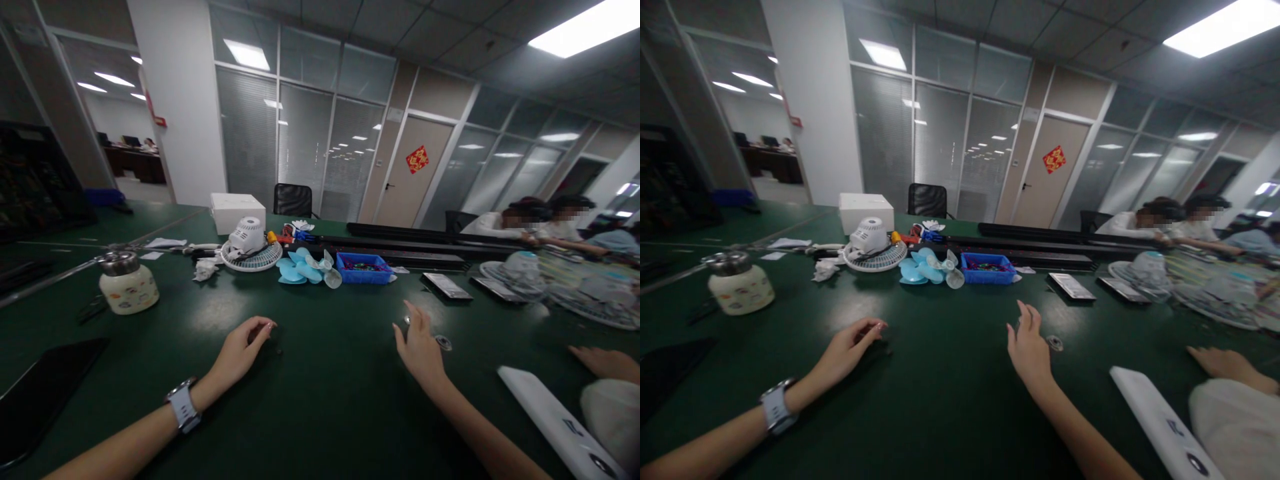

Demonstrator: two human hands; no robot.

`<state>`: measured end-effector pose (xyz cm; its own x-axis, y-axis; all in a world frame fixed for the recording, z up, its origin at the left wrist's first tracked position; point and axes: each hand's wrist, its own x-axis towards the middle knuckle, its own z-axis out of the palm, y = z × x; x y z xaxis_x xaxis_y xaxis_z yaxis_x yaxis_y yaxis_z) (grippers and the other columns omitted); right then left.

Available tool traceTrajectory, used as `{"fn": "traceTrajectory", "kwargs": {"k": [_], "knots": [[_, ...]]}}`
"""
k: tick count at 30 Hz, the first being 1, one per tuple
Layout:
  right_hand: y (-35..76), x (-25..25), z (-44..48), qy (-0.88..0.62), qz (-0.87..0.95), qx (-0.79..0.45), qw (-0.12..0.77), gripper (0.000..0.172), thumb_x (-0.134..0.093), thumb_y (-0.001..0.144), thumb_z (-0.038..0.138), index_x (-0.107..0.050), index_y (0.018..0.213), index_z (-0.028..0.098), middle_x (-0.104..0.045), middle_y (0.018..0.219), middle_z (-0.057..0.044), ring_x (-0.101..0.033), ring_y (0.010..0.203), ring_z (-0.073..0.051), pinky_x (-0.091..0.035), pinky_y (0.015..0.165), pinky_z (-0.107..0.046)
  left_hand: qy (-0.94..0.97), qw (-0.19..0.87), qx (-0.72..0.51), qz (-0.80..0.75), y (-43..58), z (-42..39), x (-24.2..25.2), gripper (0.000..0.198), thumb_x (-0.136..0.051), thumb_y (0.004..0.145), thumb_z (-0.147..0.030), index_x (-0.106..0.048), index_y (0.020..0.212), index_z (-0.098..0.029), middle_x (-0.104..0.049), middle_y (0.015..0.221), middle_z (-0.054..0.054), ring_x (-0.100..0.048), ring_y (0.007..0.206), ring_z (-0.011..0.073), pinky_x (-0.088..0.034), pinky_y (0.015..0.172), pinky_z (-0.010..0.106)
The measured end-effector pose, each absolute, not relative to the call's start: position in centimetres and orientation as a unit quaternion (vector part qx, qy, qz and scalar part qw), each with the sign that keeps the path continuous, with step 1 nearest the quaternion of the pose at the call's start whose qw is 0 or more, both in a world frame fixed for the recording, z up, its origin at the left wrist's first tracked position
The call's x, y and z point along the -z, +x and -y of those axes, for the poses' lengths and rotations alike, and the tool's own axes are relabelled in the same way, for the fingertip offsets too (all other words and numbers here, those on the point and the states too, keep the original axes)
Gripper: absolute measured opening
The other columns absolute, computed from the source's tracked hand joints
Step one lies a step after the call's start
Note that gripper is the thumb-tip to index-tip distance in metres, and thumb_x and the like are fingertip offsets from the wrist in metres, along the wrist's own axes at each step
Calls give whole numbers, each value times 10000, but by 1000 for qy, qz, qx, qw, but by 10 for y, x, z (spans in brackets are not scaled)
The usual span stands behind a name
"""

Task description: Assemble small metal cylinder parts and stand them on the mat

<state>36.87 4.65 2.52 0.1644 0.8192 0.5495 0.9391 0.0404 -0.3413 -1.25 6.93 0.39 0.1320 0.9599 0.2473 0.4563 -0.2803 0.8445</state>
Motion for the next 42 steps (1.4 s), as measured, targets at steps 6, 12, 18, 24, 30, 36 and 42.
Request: {"fn": "traceTrajectory", "kwargs": {"k": [6,12,18,24,30,36,42], "knots": [[260,-39,-31,-511,823,-123,214,490,-489,899,475,-465,1352,291,-584,1067,-56,-597,827,-176,-506,706,-306,650,314,-442,-532,-11,-70,-6,405,-447,870,-498,-647,1022,-180,-685,957,69,-657,809,205,-508,728,330],[174,-18,-61,-492,828,-168,211,355,-574,860,514,-661,1134,306,-605,895,-5,-583,784,-143,-440,706,-268,655,298,-445,-533,-9,-66,-10,384,-434,871,-481,-643,981,-178,-678,895,61,-641,763,190,-506,713,314],[206,-23,-58,-457,843,-123,256,232,-585,873,454,-727,977,301,-608,962,-13,-577,814,-141,-433,728,-266,669,302,-428,-527,-9,-63,-14,364,-431,878,-461,-639,993,-186,-675,891,49,-640,745,182,-492,706,311],[350,-60,-51,-575,745,123,317,324,-492,916,466,-731,978,256,-669,975,-78,-572,933,-238,-383,846,-380,679,300,-412,-528,-8,-65,-14,374,-429,881,-470,-644,1003,-189,-673,884,50,-640,742,185,-486,687,305],[433,-59,-58,-647,669,169,324,427,-441,910,517,-748,896,221,-710,926,-81,-603,896,-248,-406,825,-379,682,291,-402,-538,-7,-67,-11,410,-441,867,-511,-646,1012,-188,-679,903,57,-647,748,193,-495,695,313],[429,-43,-63,-646,692,100,306,410,-459,887,530,-755,867,247,-721,915,-59,-633,878,-241,-446,799,-365,690,280,-388,-543,-8,-65,-15,409,-431,874,-513,-639,1018,-192,-680,902,56,-649,750,194,-499,702,319],[428,-43,-60,-646,679,111,331,381,-470,887,509,-754,864,257,-731,903,-37,-651,856,-235,-463,786,-360,694,279,-389,-538,-8,-64,-15,406,-434,875,-511,-632,1019,-187,-678,884,58,-651,755,197,-495,711,322]]}}
